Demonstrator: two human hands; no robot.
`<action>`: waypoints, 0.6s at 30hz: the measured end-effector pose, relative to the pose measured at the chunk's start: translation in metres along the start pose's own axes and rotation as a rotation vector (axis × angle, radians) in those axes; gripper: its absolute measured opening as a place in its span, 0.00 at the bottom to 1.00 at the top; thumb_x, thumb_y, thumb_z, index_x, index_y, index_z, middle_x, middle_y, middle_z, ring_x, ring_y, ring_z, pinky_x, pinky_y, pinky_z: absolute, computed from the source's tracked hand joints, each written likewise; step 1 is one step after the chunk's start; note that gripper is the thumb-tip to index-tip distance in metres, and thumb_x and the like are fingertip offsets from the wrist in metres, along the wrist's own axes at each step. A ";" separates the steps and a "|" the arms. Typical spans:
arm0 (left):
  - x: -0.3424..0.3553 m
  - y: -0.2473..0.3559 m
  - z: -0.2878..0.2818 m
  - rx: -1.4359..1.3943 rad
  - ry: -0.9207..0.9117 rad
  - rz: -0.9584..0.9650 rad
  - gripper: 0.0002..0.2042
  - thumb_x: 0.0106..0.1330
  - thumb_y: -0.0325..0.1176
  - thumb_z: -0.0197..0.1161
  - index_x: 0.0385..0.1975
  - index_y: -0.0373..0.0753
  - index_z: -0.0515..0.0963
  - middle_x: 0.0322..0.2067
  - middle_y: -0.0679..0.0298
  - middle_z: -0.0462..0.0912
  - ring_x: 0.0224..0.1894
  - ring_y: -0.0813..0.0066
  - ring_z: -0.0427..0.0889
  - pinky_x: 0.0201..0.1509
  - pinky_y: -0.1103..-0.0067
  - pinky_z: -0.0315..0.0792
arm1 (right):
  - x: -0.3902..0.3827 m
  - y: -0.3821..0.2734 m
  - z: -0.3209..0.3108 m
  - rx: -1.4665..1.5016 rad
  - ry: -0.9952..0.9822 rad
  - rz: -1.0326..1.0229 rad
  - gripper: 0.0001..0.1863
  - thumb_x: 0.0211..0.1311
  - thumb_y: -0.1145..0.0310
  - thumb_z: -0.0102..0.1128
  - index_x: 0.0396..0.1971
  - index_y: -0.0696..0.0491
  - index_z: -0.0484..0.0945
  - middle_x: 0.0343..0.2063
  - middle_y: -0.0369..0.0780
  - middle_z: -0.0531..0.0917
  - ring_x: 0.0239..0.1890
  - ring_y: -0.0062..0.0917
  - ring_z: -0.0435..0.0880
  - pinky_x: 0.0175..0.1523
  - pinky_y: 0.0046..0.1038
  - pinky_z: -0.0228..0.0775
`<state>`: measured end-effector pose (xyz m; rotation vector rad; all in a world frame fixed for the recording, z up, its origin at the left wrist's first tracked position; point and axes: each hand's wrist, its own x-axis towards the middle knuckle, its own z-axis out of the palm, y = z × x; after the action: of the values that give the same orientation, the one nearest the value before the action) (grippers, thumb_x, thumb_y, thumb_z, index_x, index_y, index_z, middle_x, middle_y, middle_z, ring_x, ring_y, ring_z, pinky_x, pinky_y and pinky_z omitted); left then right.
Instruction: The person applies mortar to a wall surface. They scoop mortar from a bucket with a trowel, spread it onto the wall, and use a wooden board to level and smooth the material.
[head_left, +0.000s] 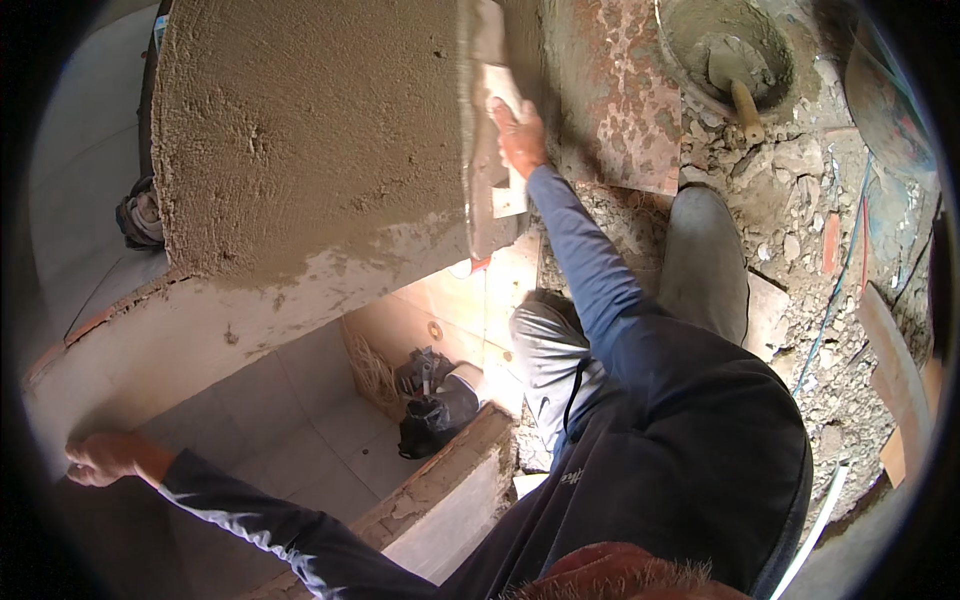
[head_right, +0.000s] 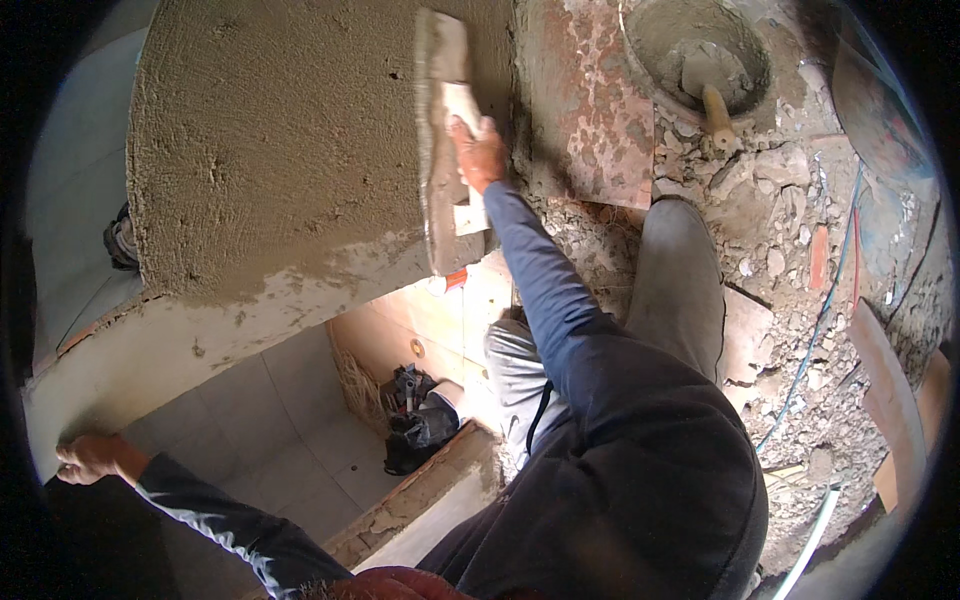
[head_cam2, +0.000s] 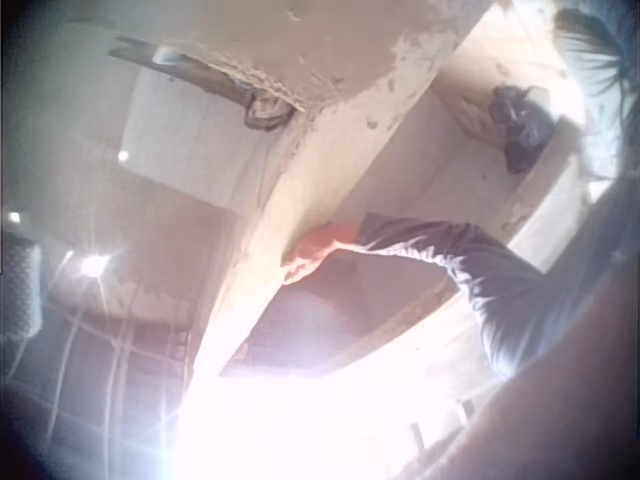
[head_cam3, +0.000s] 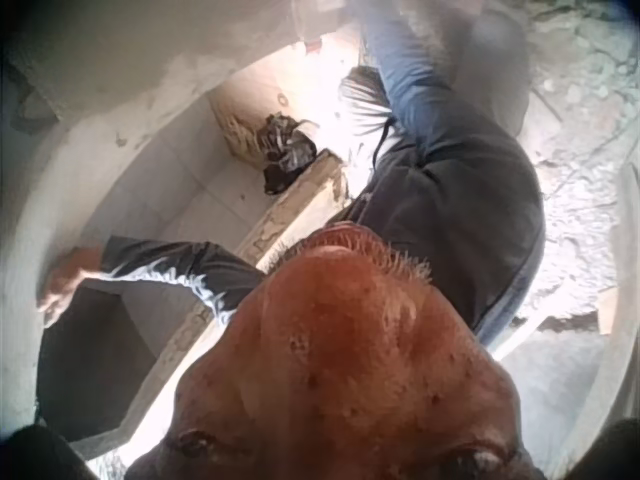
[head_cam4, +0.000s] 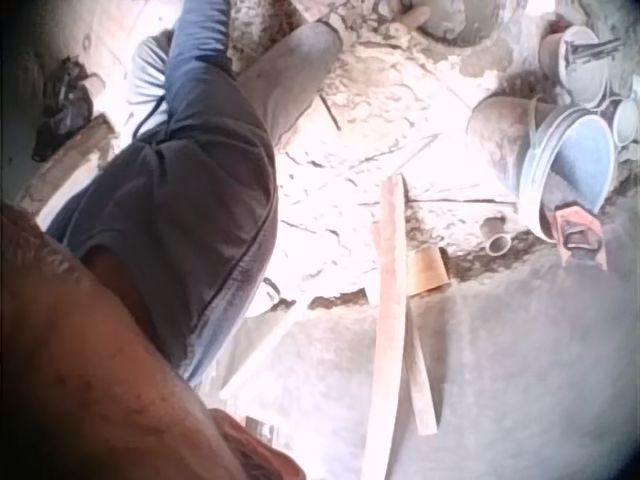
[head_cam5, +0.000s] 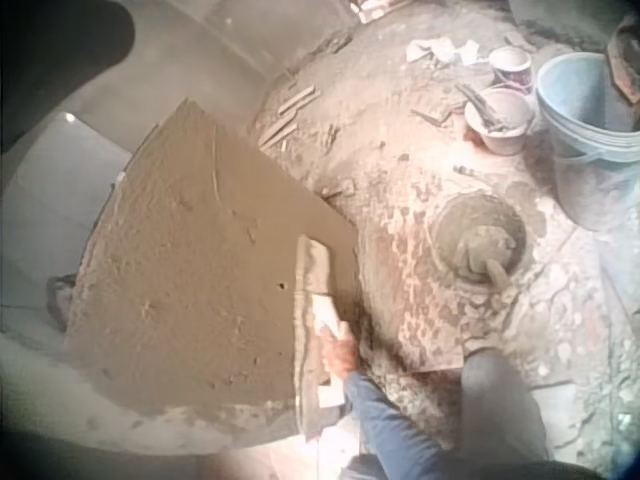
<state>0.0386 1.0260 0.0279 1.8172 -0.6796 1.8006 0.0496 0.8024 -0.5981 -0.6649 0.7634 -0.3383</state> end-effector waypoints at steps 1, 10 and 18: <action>0.001 0.000 0.001 -0.022 0.003 -0.001 0.14 0.71 0.34 0.55 0.46 0.28 0.68 0.39 0.51 0.75 0.38 0.65 0.74 0.46 0.68 0.70 | 0.017 0.021 -0.012 0.042 0.029 0.078 0.27 0.62 0.45 0.63 0.46 0.53 0.69 0.15 0.34 0.71 0.11 0.19 0.68 0.13 0.25 0.62; 0.016 -0.015 -0.002 0.026 -0.030 0.069 0.10 0.68 0.31 0.56 0.37 0.29 0.69 0.31 0.56 0.73 0.33 0.67 0.71 0.39 0.65 0.69 | 0.042 0.097 -0.073 -0.057 0.174 0.256 0.45 0.54 0.34 0.63 0.63 0.50 0.64 0.19 0.36 0.73 0.15 0.20 0.70 0.17 0.25 0.64; 0.133 -0.140 -0.053 -0.288 -0.249 0.058 0.11 0.67 0.32 0.57 0.37 0.29 0.67 0.30 0.51 0.74 0.30 0.60 0.74 0.32 0.60 0.70 | 0.047 0.021 -0.115 -0.895 0.368 -0.126 0.37 0.65 0.47 0.57 0.59 0.66 0.64 0.48 0.58 0.80 0.52 0.50 0.80 0.60 0.44 0.70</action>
<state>0.0907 1.1659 0.1618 1.8522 -1.0377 1.4348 -0.0013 0.7450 -0.6987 -1.5237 1.2391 -0.2230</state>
